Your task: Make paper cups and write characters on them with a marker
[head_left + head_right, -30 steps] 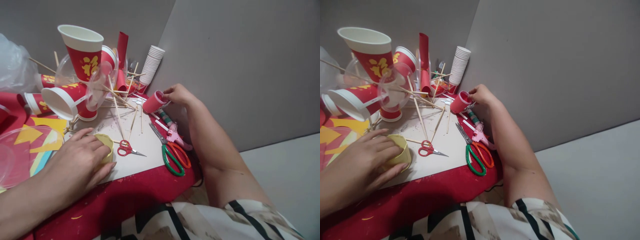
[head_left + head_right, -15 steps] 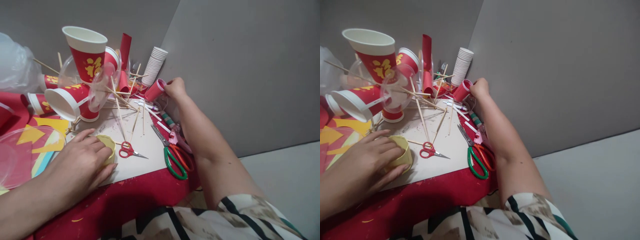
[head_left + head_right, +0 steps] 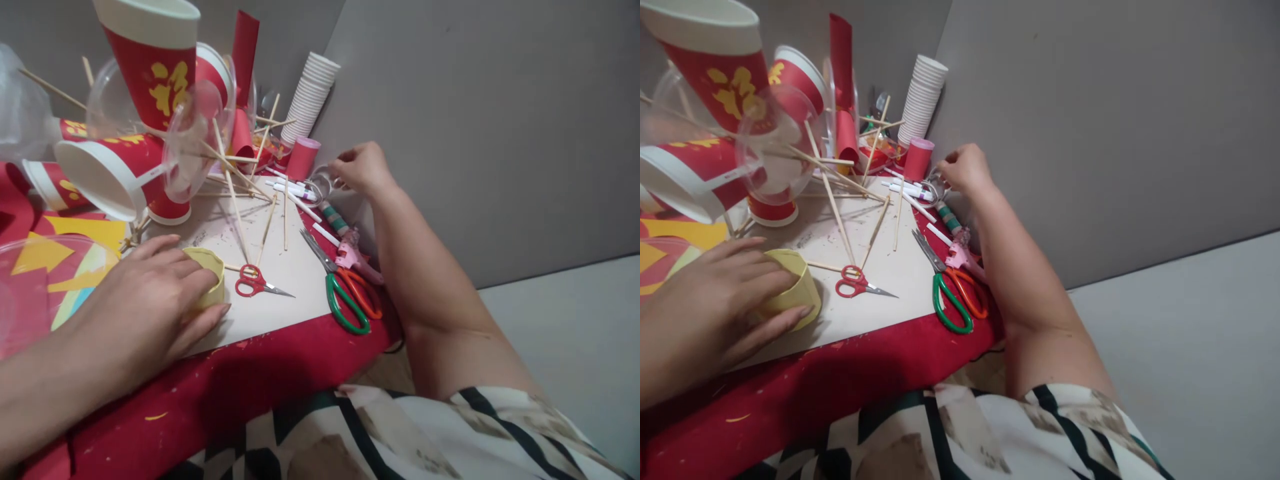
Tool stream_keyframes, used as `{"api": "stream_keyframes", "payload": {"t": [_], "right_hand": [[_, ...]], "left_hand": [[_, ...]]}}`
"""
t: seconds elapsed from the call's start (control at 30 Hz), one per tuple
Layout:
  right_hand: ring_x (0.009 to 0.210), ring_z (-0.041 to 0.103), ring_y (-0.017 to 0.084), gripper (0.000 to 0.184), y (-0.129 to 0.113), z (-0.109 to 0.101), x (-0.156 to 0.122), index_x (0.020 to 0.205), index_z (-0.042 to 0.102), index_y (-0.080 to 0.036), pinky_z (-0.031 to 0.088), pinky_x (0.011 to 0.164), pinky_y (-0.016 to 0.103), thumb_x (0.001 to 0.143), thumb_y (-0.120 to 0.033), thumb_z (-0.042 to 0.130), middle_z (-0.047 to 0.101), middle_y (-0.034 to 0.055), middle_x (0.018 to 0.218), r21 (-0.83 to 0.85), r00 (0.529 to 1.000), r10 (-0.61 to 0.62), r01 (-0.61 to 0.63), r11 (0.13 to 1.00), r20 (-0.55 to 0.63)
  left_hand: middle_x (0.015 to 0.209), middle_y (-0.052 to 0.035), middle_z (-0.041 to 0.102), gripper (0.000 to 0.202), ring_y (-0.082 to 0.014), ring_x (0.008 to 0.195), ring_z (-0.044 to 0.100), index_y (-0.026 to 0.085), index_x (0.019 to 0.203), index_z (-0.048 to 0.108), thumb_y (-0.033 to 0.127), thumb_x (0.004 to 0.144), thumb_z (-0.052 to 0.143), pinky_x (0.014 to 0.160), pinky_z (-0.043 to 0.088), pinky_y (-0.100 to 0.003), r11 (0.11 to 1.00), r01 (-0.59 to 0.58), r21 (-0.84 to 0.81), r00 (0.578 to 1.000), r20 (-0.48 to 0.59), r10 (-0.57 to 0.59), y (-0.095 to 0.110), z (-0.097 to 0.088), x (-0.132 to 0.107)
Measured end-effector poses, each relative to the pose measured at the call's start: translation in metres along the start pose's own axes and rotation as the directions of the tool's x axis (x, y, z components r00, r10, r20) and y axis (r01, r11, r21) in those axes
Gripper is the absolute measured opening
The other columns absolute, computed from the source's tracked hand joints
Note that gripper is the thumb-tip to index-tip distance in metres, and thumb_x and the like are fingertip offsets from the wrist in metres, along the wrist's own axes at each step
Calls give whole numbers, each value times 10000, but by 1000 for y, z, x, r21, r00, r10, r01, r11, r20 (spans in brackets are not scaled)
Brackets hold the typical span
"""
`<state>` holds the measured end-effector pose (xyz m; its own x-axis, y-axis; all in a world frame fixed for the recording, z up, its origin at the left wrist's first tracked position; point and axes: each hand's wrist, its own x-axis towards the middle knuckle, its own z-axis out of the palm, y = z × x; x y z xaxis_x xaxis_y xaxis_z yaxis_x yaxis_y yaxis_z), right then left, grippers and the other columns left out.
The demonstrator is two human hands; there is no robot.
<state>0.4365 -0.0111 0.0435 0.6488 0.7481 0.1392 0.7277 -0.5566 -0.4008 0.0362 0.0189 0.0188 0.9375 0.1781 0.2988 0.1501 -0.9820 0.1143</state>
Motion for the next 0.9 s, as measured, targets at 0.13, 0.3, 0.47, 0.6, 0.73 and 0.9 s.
{"api": "stream_keyframes", "payload": {"t": [0.13,0.3,0.47,0.6,0.73,0.9], "right_hand": [[780,703,238,139,10,1,-60,873,771,-172,547,722,353,898,-274,680,740,89,792,-161,991,-14,36,986,135],[931,702,316,128,20,14,-96,916,779,-213,518,804,409,816,-274,725,763,116,917,-383,980,9,69,921,199],[975,705,315,97,25,30,-92,896,760,-208,525,850,401,857,-284,714,763,147,963,-496,967,58,74,865,246],[931,701,226,191,25,34,-84,944,729,-182,556,872,395,922,-370,697,751,103,993,-520,959,95,62,852,269],[882,714,262,113,30,26,-80,898,757,-231,545,784,355,800,-286,765,771,99,930,-452,971,46,66,889,233],[845,708,262,158,35,12,-77,918,758,-201,533,744,340,786,-262,697,777,89,908,-287,991,-24,60,956,128]], "left_hand": [[751,-27,677,301,-230,766,623,215,765,658,402,949,509,992,498,-535,996,21,-92,999,-28,-24,-3,-6,5],[791,-37,708,351,-222,744,615,214,862,716,463,963,491,854,512,-427,993,22,-112,999,-29,-26,3,-14,6],[890,-89,756,356,-259,835,635,170,969,743,430,987,500,807,480,-413,997,0,-73,1000,-23,-2,12,-23,2],[925,-110,756,342,-265,867,639,151,1007,744,404,987,514,806,479,-417,996,13,-84,1000,-13,-14,16,-27,1],[938,-109,749,335,-261,875,639,150,996,757,374,991,507,813,490,-418,998,6,-56,999,-35,-8,16,-28,1],[920,-122,747,387,-273,854,641,132,973,772,376,1000,473,790,496,-430,999,-32,-23,998,-55,31,13,-25,1]]}}
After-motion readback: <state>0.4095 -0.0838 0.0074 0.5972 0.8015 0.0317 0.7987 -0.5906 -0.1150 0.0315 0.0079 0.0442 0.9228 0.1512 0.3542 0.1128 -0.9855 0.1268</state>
